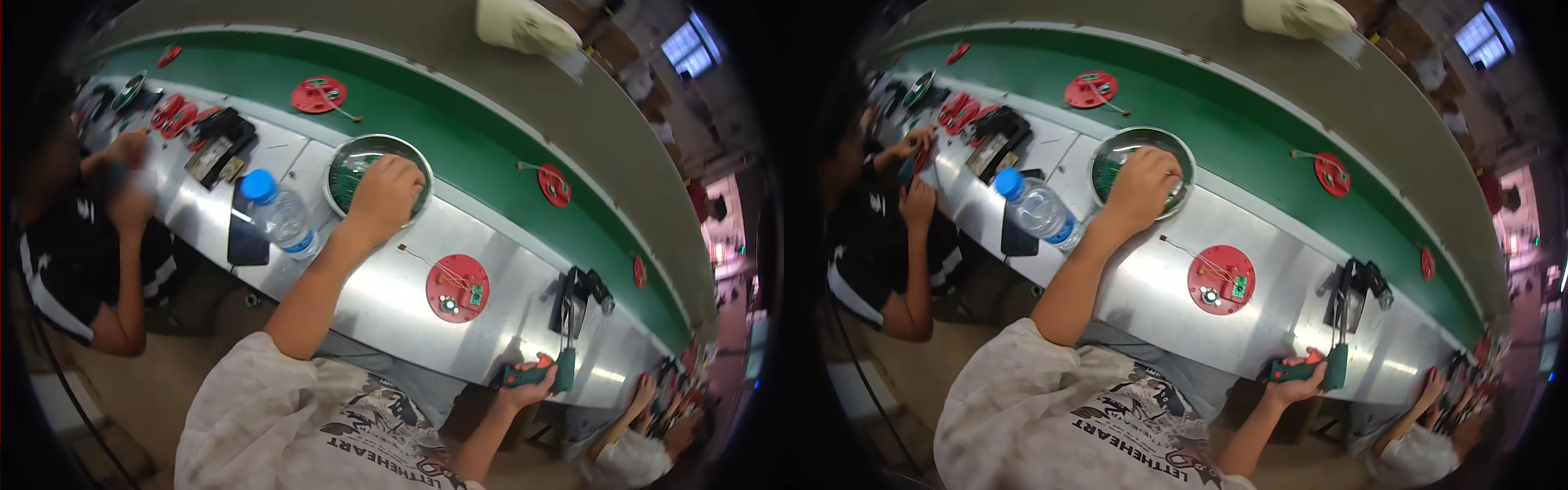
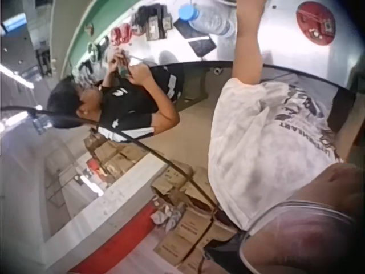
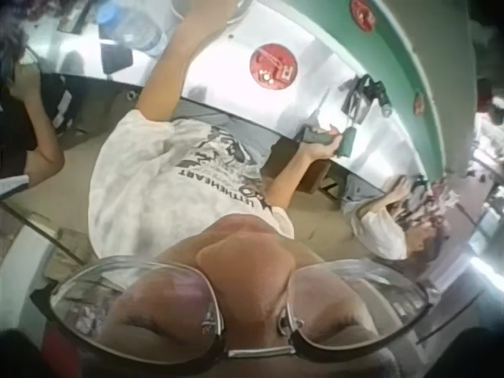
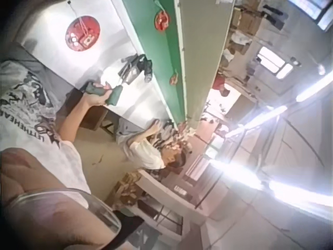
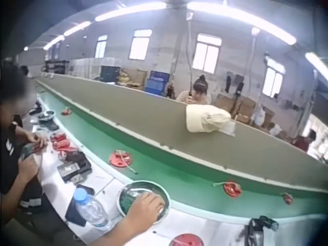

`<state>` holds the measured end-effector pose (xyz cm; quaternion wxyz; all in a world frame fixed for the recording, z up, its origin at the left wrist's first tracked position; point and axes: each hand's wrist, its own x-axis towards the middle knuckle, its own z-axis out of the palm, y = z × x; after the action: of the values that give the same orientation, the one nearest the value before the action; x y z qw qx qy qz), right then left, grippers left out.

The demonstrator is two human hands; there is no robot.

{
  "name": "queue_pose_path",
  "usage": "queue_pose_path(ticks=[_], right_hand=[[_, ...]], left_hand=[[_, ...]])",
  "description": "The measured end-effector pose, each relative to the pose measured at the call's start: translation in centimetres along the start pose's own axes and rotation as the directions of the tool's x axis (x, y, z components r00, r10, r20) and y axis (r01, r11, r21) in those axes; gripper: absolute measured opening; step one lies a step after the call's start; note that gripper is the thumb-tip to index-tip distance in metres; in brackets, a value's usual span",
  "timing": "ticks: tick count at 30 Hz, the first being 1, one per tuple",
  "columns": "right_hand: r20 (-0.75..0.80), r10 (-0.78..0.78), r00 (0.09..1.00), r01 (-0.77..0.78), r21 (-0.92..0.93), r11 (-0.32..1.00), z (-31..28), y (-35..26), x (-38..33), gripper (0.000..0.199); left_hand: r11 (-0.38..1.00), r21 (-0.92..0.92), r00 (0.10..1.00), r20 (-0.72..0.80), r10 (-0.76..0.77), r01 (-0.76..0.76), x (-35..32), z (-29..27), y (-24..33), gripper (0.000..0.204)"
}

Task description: Soldering small electrical wires onto a circular circuit board at an assembly line station.

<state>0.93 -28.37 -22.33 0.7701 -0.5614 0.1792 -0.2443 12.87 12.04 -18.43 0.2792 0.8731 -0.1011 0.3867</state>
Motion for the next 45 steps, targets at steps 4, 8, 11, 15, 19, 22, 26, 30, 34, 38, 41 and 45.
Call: queue_pose_path(ticks=[4, 8, 11, 15, 19, 22, 26, 30, 34, 38, 41, 45], right_hand=[[0.138, 0.005, 0.99, -0.006, 0.011, 1.0, -0.1, -0.1, 0.1, 0.038], [0.387, -0.057, 0.92, 0.07, -0.019, 0.997, -1.2, 0.1, -0.5, 0.046], [0.471, -0.029, 0.882, 0.089, -0.106, 0.99, -1.8, 0.0, -1.8, 0.052], [0.512, 0.136, 0.848, -0.059, -0.164, 0.985, -0.6, -1.1, -3.7, 0.047], [0.539, 0.167, 0.826, 0.041, -0.352, 0.935, -0.4, -1.9, -4.1, 0.035], [0.52, 0.167, 0.838, 0.024, -0.341, 0.94, -0.9, -1.7, -4.1, 0.033], [0.577, 0.177, 0.797, 0.1, -0.415, 0.905, -1.2, -1.4, -3.8, 0.027], [0.574, 0.197, 0.795, 0.084, -0.425, 0.901, -1.4, -1.5, -4.0, 0.027], [0.574, 0.229, 0.786, 0.085, -0.467, 0.88, -1.6, -1.6, -3.9, 0.027], [0.563, 0.244, 0.79, 0.071, -0.48, 0.874, -1.6, -1.4, -3.9, 0.027], [0.546, 0.265, 0.794, 0.009, -0.448, 0.894, -1.6, -1.3, -4.0, 0.028], [0.549, 0.306, 0.778, -0.111, -0.359, 0.927, -0.8, -2.0, -3.7, 0.033]], left_hand=[[0.868, -0.405, 0.957, 0.167, -0.238, 0.287, -0.2, -0.7, 3.8, 0.009], [0.892, -0.414, 0.957, 0.283, -0.066, 0.184, -0.5, -1.0, 9.3, 0.01], [0.829, -0.476, 0.903, 0.424, -0.076, 0.293, -2.3, -0.6, 11.8, 0.012], [0.776, -0.475, 0.883, 0.416, -0.219, 0.416, -6.4, 2.4, 12.6, 0.015], [0.905, -0.343, 0.937, 0.318, -0.142, 0.253, -7.4, 4.2, 13.4, 0.014], [0.954, -0.243, 0.954, 0.281, -0.102, 0.174, -7.9, 5.6, 13.3, 0.012], [0.967, -0.201, 0.957, 0.275, -0.095, 0.154, -8.2, 6.1, 13.2, 0.01], [0.977, -0.186, 0.966, 0.25, -0.058, 0.107, -8.7, 6.3, 12.9, 0.011], [0.982, -0.171, 0.97, 0.241, -0.037, 0.08, -8.7, 6.6, 12.7, 0.012], [0.981, -0.182, 0.971, 0.237, -0.022, 0.067, -8.8, 6.7, 12.5, 0.015], [0.981, -0.185, 0.973, 0.231, -0.017, 0.062, -8.8, 6.8, 12.4, 0.016], [0.981, -0.184, 0.975, 0.224, -0.017, 0.059, -8.7, 6.8, 12.3, 0.016]])
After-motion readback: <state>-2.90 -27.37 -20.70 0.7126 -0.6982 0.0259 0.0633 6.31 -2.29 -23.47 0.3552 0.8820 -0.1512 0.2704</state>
